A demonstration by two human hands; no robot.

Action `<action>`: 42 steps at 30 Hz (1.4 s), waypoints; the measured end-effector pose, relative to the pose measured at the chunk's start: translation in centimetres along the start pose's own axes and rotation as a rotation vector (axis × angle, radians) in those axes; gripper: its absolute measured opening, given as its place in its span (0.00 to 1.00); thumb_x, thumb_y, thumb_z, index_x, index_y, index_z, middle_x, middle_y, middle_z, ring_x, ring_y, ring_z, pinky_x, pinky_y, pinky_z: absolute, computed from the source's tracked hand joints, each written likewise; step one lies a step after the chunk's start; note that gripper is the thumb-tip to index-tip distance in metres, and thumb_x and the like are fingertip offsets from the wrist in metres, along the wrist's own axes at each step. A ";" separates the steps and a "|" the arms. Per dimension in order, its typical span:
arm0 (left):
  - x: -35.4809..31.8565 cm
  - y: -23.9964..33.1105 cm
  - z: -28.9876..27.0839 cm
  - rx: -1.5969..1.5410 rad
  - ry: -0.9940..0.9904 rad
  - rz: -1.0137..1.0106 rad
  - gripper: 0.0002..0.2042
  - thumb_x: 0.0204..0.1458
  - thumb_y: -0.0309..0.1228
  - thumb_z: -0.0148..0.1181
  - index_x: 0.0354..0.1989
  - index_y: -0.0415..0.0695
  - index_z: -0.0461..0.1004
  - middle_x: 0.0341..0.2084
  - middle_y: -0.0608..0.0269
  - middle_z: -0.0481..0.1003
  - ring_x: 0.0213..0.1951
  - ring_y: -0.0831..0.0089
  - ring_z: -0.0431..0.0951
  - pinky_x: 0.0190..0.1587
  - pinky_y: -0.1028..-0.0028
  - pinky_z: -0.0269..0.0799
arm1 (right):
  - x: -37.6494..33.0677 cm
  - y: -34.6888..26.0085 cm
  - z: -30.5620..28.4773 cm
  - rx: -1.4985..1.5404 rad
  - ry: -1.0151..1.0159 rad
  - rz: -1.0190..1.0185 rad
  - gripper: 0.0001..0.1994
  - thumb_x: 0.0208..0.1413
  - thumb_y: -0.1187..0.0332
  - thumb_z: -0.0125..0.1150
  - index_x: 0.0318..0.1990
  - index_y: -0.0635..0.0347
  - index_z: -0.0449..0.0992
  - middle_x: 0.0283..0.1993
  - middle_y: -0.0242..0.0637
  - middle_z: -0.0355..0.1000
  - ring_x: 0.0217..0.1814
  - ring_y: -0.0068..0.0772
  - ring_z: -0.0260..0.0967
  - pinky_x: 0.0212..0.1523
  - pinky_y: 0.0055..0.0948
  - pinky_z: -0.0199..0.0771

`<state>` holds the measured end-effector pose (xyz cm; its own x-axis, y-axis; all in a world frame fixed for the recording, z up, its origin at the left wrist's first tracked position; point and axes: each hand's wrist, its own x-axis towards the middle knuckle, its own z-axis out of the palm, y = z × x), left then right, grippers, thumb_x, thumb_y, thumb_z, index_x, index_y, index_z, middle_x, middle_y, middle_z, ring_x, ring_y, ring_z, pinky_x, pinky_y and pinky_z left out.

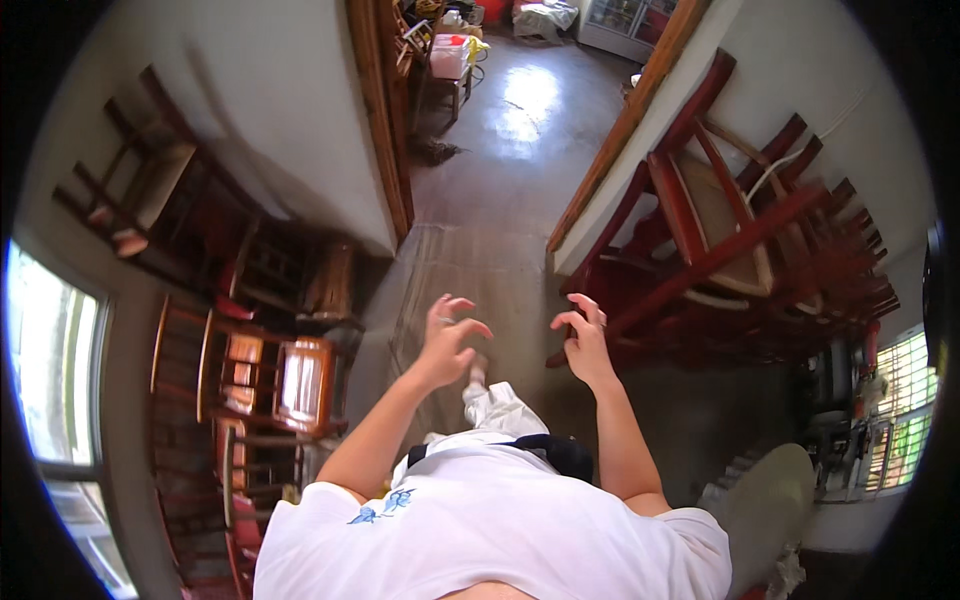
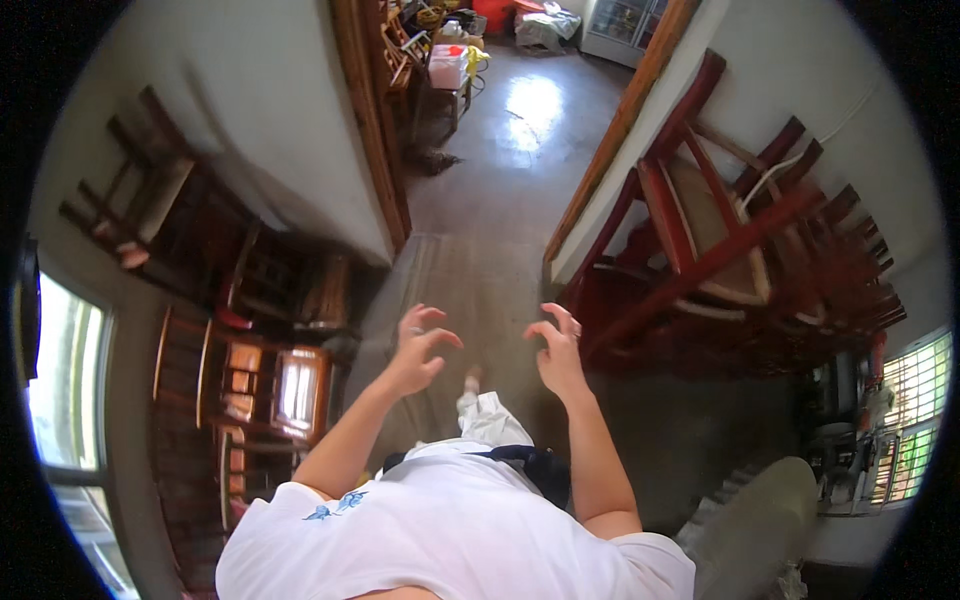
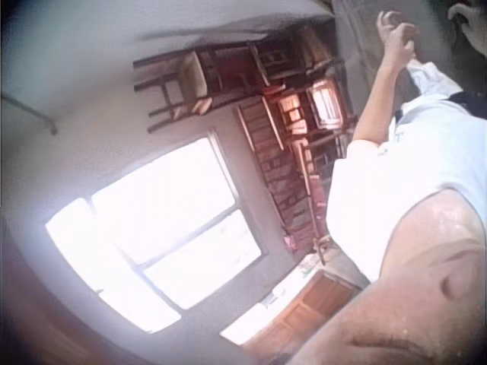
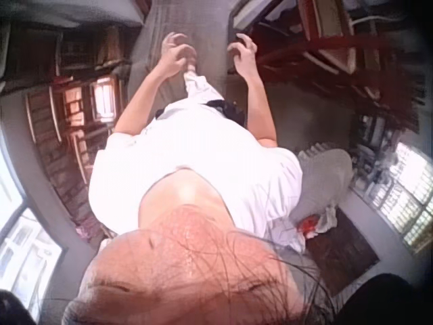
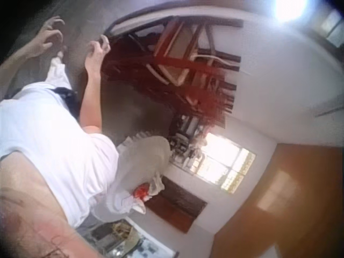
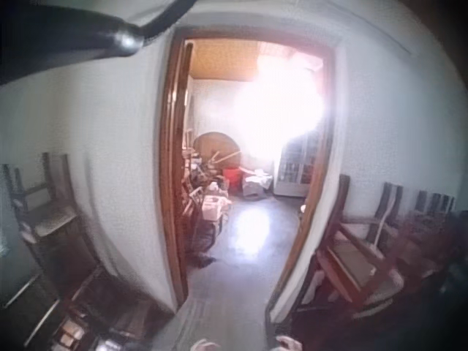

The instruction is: The person mops a concrete floor in a cluttered room using a string mop. They move around various items, including stacked chairs, a refrigerator, and a table, to clean the floor surface.

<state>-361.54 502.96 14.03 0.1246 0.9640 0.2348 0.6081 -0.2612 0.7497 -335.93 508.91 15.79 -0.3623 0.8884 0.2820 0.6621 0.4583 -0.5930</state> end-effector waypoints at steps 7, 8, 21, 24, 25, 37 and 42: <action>21.8 -10.0 0.3 -0.314 -0.143 -0.160 0.19 0.39 0.16 0.48 0.42 0.46 0.61 0.41 0.58 0.60 0.51 0.60 0.64 0.50 0.66 0.60 | 21.3 11.6 3.4 0.275 -0.052 0.218 0.19 0.38 0.85 0.48 0.40 0.57 0.64 0.47 0.42 0.58 0.43 0.36 0.64 0.37 0.28 0.66; 24.5 -10.3 -0.7 -0.474 -0.168 -0.286 0.20 0.42 0.16 0.47 0.45 0.45 0.56 0.39 0.58 0.60 0.47 0.62 0.69 0.46 0.69 0.65 | 24.9 12.5 4.1 0.465 -0.057 0.269 0.19 0.43 0.82 0.50 0.45 0.57 0.60 0.44 0.44 0.60 0.38 0.35 0.67 0.33 0.28 0.68; 63.7 -35.1 -7.1 0.122 0.052 -0.229 0.13 0.34 0.26 0.52 0.32 0.53 0.71 0.41 0.57 0.60 0.51 0.58 0.54 0.55 0.63 0.48 | 70.6 19.4 13.0 -0.255 -0.186 -0.295 0.10 0.38 0.81 0.51 0.29 0.54 0.67 0.48 0.40 0.55 0.57 0.44 0.50 0.59 0.49 0.44; 76.2 -36.8 -7.1 0.011 -0.054 -0.199 0.13 0.34 0.28 0.52 0.33 0.52 0.69 0.38 0.59 0.62 0.51 0.58 0.58 0.53 0.61 0.49 | 78.7 25.1 12.0 -0.111 -0.149 -0.108 0.11 0.39 0.80 0.51 0.33 0.55 0.65 0.47 0.42 0.56 0.53 0.46 0.56 0.51 0.43 0.57; 79.3 -38.5 -6.7 -0.088 0.006 -0.082 0.14 0.36 0.26 0.52 0.35 0.48 0.66 0.35 0.58 0.62 0.41 0.59 0.67 0.49 0.62 0.57 | 80.9 26.6 12.2 0.005 -0.143 -0.047 0.12 0.40 0.79 0.51 0.34 0.55 0.64 0.46 0.44 0.57 0.51 0.47 0.58 0.47 0.41 0.62; 113.5 -51.9 -7.1 -0.433 -0.057 -0.395 0.24 0.45 0.19 0.50 0.49 0.42 0.46 0.39 0.53 0.60 0.25 0.70 0.74 0.29 0.75 0.71 | 114.3 46.6 16.2 0.216 -0.242 0.385 0.15 0.53 0.70 0.52 0.38 0.59 0.49 0.24 0.32 0.57 0.22 0.25 0.61 0.23 0.27 0.72; 125.0 -58.0 -10.1 -0.137 0.185 -0.338 0.27 0.36 0.23 0.56 0.49 0.45 0.57 0.49 0.49 0.52 0.50 0.60 0.62 0.48 0.68 0.65 | 132.4 48.1 19.9 0.067 -0.350 0.114 0.18 0.48 0.70 0.58 0.38 0.60 0.52 0.33 0.43 0.62 0.28 0.45 0.66 0.29 0.39 0.69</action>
<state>-389.16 638.15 6.18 -0.2150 0.9749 0.0585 0.4792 0.0531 0.8761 -365.14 648.05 9.60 -0.4986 0.8650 -0.0565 0.6708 0.3438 -0.6571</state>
